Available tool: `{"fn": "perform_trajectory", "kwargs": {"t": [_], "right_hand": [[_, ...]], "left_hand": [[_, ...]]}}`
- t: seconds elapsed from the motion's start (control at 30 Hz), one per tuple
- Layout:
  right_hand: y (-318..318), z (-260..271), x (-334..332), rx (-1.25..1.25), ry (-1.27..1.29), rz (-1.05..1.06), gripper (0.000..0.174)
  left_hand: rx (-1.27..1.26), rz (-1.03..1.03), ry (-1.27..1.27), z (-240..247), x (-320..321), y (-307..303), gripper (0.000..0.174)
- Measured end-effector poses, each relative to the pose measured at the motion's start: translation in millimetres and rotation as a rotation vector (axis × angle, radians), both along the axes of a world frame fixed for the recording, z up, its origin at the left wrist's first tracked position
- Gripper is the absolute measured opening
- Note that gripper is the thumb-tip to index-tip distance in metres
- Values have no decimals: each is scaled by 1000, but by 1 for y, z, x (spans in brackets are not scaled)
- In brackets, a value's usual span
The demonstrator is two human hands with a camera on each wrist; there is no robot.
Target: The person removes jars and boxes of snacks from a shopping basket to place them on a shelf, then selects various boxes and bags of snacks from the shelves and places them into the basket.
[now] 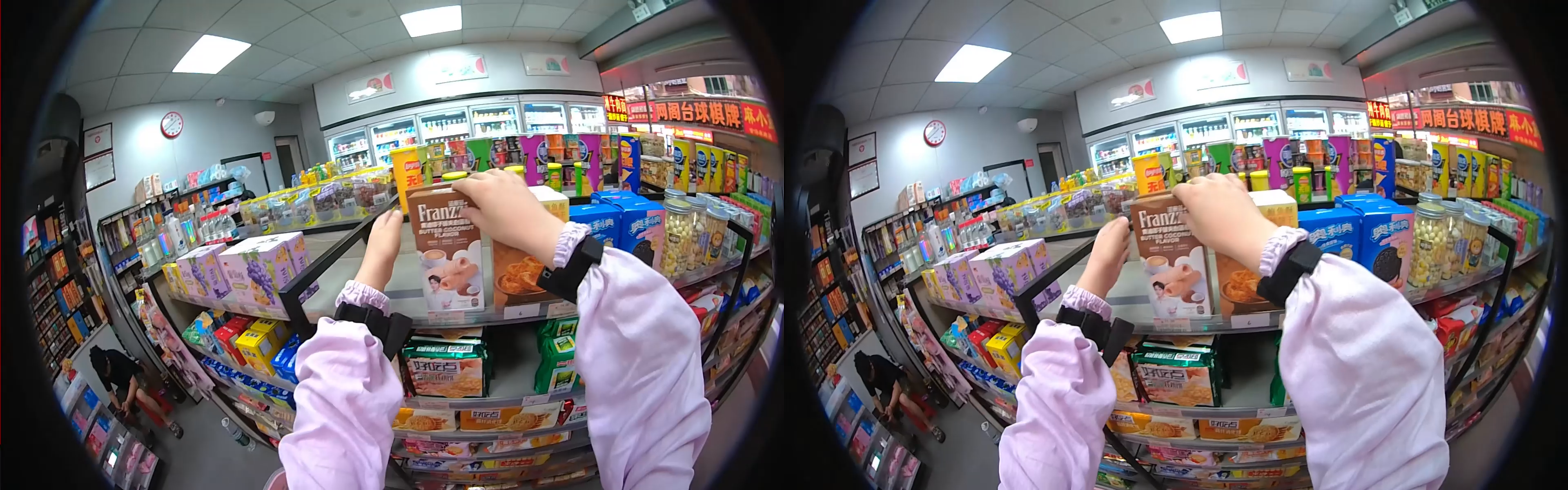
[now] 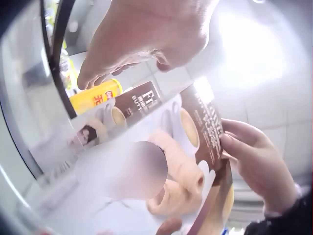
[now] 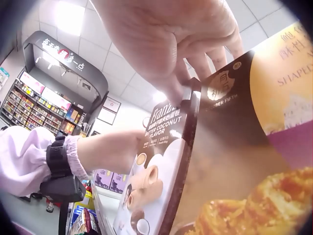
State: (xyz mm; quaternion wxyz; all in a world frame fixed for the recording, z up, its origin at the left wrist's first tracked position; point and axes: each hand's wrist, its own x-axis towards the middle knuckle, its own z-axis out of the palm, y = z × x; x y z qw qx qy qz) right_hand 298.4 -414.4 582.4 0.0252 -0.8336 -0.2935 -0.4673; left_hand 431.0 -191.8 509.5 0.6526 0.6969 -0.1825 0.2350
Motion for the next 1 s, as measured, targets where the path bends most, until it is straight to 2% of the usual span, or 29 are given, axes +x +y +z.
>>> {"fn": "perform_trajectory", "kwargs": {"t": [0.03,0.13,0.43,0.57,0.67,0.7,0.8,1.0], "right_hand": [[0,-2,3,-7,-12,1,33],[0,-4,2,-6,-22,1,35],[-6,-3,-1,-47,24,-75,41],[-7,-2,-3,-42,12,-76,42],[-7,0,-5,-32,47,-54,43],[-8,-1,-1,-19,23,-12,34],[-9,3,-2,-25,119,-71,43],[-10,1,0,-41,124,-10,45]], "left_hand": [[-94,-98,216,7,-15,-12,51],[-235,-572,140,12,-30,-34,53],[-294,-692,219,21,-68,-58,51],[-229,-660,192,21,-65,-59,50],[-266,-734,248,21,-67,-60,49],[-277,-757,233,17,-59,-62,53],[-345,-807,219,12,-57,-68,57],[-325,-731,172,10,-57,-66,63]]}}
